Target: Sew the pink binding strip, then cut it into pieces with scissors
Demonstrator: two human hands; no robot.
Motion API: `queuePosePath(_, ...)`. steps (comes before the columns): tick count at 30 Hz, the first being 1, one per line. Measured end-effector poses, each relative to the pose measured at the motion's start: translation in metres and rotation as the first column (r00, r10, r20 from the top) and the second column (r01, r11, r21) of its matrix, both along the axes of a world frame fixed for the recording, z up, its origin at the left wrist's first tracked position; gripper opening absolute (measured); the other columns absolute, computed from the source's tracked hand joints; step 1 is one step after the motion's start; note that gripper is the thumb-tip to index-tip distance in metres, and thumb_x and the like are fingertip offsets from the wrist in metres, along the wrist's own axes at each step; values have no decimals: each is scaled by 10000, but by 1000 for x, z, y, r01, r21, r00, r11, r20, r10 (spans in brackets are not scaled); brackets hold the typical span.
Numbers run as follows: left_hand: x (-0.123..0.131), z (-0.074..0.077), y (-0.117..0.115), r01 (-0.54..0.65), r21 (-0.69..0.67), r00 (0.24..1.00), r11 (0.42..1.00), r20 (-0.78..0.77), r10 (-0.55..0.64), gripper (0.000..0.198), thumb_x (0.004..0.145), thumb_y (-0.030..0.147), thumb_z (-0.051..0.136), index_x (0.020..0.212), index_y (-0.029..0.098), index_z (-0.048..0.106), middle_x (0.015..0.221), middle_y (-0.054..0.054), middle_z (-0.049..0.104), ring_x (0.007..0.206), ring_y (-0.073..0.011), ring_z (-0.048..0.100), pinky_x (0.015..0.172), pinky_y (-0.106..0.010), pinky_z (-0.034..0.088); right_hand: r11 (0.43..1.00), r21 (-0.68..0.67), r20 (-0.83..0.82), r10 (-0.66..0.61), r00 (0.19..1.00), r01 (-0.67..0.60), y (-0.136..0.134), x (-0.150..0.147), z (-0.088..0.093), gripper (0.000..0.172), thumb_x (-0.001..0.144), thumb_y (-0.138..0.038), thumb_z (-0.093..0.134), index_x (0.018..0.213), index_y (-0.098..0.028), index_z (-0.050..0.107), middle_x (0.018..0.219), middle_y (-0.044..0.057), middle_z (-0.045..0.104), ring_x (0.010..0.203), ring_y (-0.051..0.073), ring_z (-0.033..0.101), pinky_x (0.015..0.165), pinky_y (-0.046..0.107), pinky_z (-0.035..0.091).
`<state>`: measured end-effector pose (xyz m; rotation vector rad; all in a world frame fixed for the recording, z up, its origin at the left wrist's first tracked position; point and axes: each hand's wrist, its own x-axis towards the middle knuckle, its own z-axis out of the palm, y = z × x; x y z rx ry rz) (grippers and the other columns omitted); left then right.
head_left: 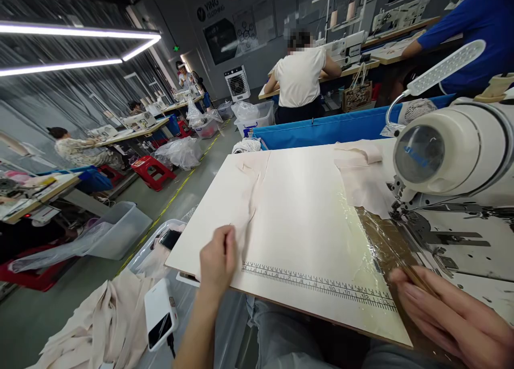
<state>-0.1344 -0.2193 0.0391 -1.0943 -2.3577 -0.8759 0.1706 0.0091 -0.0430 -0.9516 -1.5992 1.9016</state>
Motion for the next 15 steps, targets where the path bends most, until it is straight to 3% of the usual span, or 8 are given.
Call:
queuePosePath(2,20,-2,19,214,-10,977,977,6,-214,185,970,250,398,987,217,579,742,-6,702,594,-144,647,580,-254,495,979,6,-29,205,978,-205,0,-35,29,365,855,-524,674,1177,-353,686,869,114,736,877,323,734,701,427,636)
queuePosePath(4,44,-7,41,408,-65,913,911,13,-408,203,977,225,382,1006,218,583,756,-15,717,626,-153,667,590,-262,501,944,-23,-117,323,939,-328,-1,-75,51,427,898,-516,640,1257,-284,634,1136,125,717,1000,311,712,856,485,619)
queuePosePath(6,68,-14,62,555,-177,829,813,31,-559,210,983,232,381,978,216,591,779,-24,726,635,-161,669,588,-276,498,931,-13,-207,356,911,-366,-1,-114,59,417,893,-470,654,1245,-247,629,1106,120,727,904,277,735,777,462,639)
queuePosePath(8,88,-19,78,678,-281,718,679,58,-693,217,982,243,391,916,208,595,748,-23,714,623,-159,658,576,-279,489,928,-33,-279,347,895,-370,0,-144,59,313,899,-375,639,1166,-214,657,1010,99,733,795,231,736,656,375,639)
queuePosePath(10,98,-19,86,778,-288,601,558,85,-795,223,984,263,405,898,200,601,756,-28,711,663,-157,663,611,-280,503,937,-20,-283,329,901,-349,2,-158,60,212,854,-319,657,1009,-176,681,825,51,706,585,159,667,503,273,577)
queuePosePath(11,99,-16,87,812,-246,563,529,91,-821,221,986,277,414,912,197,606,789,-36,719,709,-160,672,649,-284,517,946,-7,-272,309,911,-323,3,-158,63,189,831,-312,665,956,-170,675,756,23,674,510,127,607,454,241,533)
queuePosePath(13,90,-7,84,829,-109,558,548,109,-822,202,988,291,440,972,192,615,875,-57,728,818,-170,679,732,-291,540,963,36,-236,267,934,-266,5,-141,72,194,814,-340,666,919,-176,663,682,-16,613,438,95,509,413,219,470)
queuePosePath(15,71,3,81,766,17,636,642,122,-762,181,985,254,452,1010,182,616,922,-77,717,893,-176,669,782,-295,552,964,110,-182,259,949,-242,1,-106,79,215,848,-397,635,913,-194,665,642,-15,588,420,107,494,405,237,455)
